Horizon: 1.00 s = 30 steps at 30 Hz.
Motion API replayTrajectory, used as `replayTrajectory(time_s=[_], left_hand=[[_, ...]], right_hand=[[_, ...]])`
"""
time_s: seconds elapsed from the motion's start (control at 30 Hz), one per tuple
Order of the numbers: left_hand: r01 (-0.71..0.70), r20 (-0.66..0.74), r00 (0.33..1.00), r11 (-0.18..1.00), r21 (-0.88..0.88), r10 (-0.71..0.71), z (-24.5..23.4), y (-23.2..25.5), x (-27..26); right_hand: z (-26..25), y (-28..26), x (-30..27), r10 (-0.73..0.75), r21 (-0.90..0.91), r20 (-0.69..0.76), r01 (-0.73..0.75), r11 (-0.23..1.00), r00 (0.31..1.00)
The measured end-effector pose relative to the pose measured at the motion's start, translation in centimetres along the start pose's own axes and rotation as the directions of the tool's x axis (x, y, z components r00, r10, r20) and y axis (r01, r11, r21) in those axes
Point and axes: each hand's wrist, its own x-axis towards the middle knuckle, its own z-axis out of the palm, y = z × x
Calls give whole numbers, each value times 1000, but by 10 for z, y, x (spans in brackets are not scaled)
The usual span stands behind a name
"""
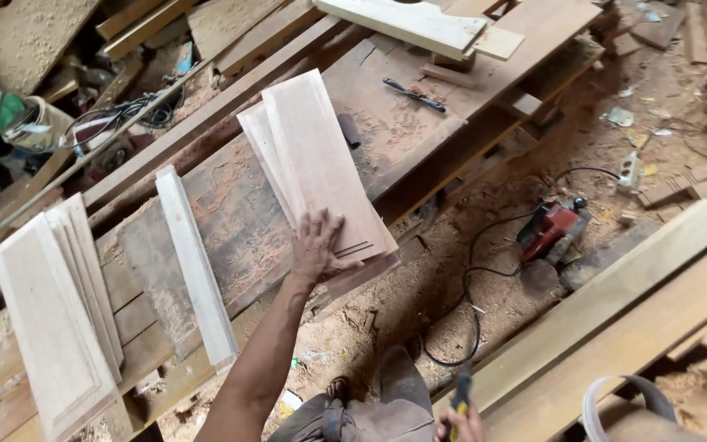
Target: The person carves grooves into rectangular wooden panels using a chisel and a sanding block. They repeatedly position the panels, carve along the edges, and smooth the surfaces.
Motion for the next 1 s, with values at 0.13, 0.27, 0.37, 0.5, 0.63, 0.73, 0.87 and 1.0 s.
replayTrajectory(time_s=[0.13, 0.27, 0.37, 0.5, 0.63, 0.73, 0.87, 1.0], left_hand=[[-37, -164, 986, 990, -135, 15, 22, 16, 11], [98, -112, 984, 948, -303, -138, 22, 34, 17], [211, -110, 957, 903, -374, -269, -3, 52, 33], [245, -581, 755, 953, -181, -304, 86, 45, 83], [364, -383, 806, 888, -280, -451, 59, 57, 81], [361, -294, 845, 883, -299, -446, 46, 57, 79], [351, -330, 828, 878, -326, -453, 44, 59, 78], [360, -493, 748, 896, -261, -444, 51, 61, 77]], right_hand=[[97, -93, -31, -170, -421, 146, 217, 881, 975], [148, -165, -50, -145, -754, 193, 241, 611, 970], [155, -180, -35, -201, -875, 286, 341, 344, 937], [157, -180, -29, -304, -848, 424, 492, 197, 853], [163, -183, -31, -244, -878, 413, 455, 150, 877], [164, -176, -25, -326, -786, 505, 582, 208, 799], [164, -177, -18, -386, -748, 571, 653, 119, 724], [174, -188, -29, -373, -749, 580, 654, 107, 725]])
